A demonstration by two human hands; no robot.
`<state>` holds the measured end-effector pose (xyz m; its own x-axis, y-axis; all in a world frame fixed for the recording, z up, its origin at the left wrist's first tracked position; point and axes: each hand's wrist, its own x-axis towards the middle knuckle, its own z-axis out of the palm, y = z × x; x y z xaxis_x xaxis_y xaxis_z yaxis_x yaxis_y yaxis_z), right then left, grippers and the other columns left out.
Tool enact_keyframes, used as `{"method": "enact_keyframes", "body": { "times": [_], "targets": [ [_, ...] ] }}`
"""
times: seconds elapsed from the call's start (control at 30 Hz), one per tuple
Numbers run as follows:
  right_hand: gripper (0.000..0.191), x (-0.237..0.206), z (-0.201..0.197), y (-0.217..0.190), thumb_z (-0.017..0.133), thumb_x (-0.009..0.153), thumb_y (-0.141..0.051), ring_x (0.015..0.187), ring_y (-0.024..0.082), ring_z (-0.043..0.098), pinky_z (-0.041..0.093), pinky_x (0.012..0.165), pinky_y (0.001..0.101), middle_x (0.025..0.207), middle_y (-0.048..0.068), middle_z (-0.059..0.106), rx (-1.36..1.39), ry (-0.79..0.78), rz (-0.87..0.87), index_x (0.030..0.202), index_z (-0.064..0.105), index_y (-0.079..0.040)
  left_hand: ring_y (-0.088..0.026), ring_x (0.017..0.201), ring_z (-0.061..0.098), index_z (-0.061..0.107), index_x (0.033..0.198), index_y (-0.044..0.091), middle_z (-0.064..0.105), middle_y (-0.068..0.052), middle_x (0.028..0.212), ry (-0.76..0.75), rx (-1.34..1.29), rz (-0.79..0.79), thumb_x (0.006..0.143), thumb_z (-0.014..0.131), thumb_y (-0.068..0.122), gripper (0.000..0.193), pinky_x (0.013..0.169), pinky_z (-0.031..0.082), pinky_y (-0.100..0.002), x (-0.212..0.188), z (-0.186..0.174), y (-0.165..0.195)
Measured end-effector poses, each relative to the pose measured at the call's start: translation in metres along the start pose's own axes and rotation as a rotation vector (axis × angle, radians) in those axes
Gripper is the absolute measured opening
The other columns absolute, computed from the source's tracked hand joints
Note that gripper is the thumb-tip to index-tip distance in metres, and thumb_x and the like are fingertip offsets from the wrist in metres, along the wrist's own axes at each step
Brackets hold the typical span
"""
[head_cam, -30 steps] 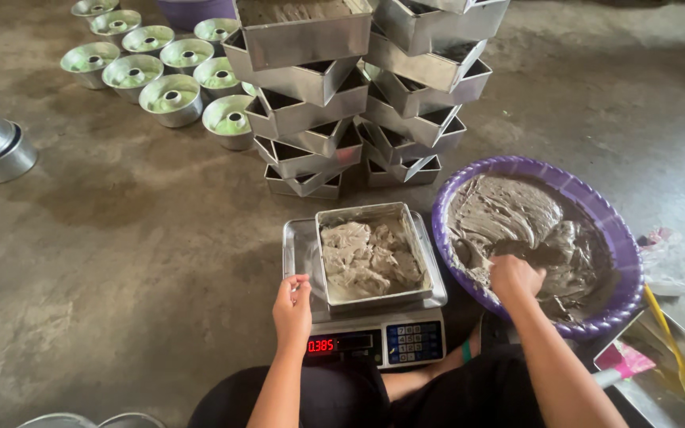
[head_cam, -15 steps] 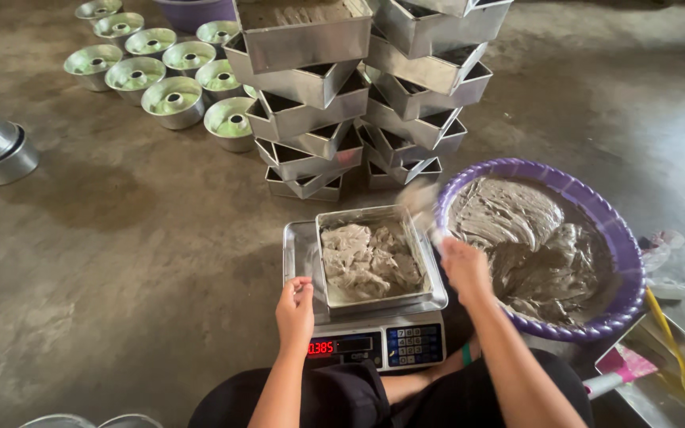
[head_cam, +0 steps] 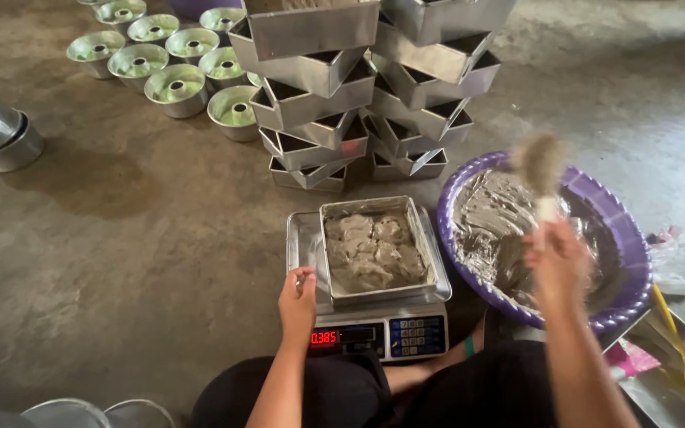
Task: The person scoops gray batter from a purple bowl into a square metal pan placed on a digital scale, spreads it evenly, and stacks the filled pan. The process is repeated with additional pans.
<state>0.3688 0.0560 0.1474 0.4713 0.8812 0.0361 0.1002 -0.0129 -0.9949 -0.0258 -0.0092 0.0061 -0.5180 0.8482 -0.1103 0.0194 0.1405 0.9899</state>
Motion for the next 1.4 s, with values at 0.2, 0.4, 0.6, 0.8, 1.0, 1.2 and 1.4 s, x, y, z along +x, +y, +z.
{"method": "enact_keyframes", "body": {
  "times": [0.2,0.4,0.6,0.8,1.0,1.2,1.4],
  "targets": [
    [0.041,-0.012,-0.132,0.080,0.059,0.117,-0.019,0.075,0.020,0.067,0.054,0.059,0.0327,0.109,0.015,0.074,-0.935,0.137,-0.603,0.158,0.059,-0.022,-0.009,0.069,0.054,0.069,0.111,0.009,0.066,-0.001,0.079,0.007,0.003,0.059,0.095,0.064,0.020,0.020,0.063,0.045,-0.026,-0.003,0.004,0.004],
    [0.065,0.000,-0.208,0.146,0.074,0.086,-0.032,0.092,0.019,0.074,0.059,0.079,0.0398,0.110,-0.001,0.075,-1.658,-0.136,-0.176,0.147,0.058,-0.050,-0.011,0.065,0.052,0.069,0.110,0.009,0.064,-0.003,0.077,0.012,0.016,0.031,0.096,0.064,0.020,0.019,0.061,0.044,-0.029,-0.004,0.005,0.002],
    [0.057,-0.009,-0.201,0.150,0.058,0.097,-0.022,0.092,0.023,0.073,0.057,0.072,0.0395,0.107,-0.001,0.075,-1.591,-0.099,-0.291,0.148,0.060,-0.048,-0.007,0.069,0.059,0.069,0.109,0.008,0.070,-0.002,0.084,0.042,0.020,0.153,0.096,0.064,0.020,0.018,0.066,0.048,-0.026,-0.002,0.002,-0.001],
    [0.045,-0.010,-0.184,0.140,0.051,0.107,-0.028,0.087,0.023,0.075,0.058,0.064,0.0400,0.106,0.003,0.076,-1.601,-0.068,-0.234,0.146,0.061,-0.048,-0.014,0.069,0.055,0.069,0.112,0.008,0.070,-0.010,0.086,0.024,0.045,0.018,0.098,0.064,0.021,0.020,0.066,0.046,-0.031,-0.001,0.001,-0.006],
    [0.038,0.009,-0.136,0.126,0.056,0.104,-0.028,0.091,0.027,0.073,0.054,0.082,0.0446,0.094,0.007,0.074,-1.291,0.003,-0.489,0.137,0.070,-0.039,-0.014,0.081,0.068,0.069,0.110,0.008,0.073,-0.009,0.103,0.033,0.076,0.140,0.095,0.064,0.021,0.020,0.075,0.052,-0.030,0.005,0.001,-0.012],
    [0.037,0.035,-0.057,0.096,0.064,0.097,-0.032,0.086,0.037,0.070,0.053,0.077,0.0470,0.094,0.016,0.073,-1.111,-0.045,-0.293,0.133,0.074,-0.033,-0.014,0.081,0.069,0.070,0.110,0.008,0.073,-0.008,0.102,0.047,0.076,0.151,0.094,0.064,0.022,0.022,0.076,0.052,-0.030,0.004,0.000,-0.011],
    [0.043,0.018,0.004,0.054,0.074,0.091,-0.043,0.070,0.024,0.066,0.052,0.069,0.0410,0.082,0.016,0.074,-0.767,-0.171,-0.104,0.132,0.072,-0.029,-0.016,0.075,0.062,0.070,0.113,0.010,0.073,-0.011,0.091,0.012,0.083,0.033,0.096,0.064,0.024,0.023,0.071,0.050,-0.031,0.001,0.001,-0.005]
  ]
}}
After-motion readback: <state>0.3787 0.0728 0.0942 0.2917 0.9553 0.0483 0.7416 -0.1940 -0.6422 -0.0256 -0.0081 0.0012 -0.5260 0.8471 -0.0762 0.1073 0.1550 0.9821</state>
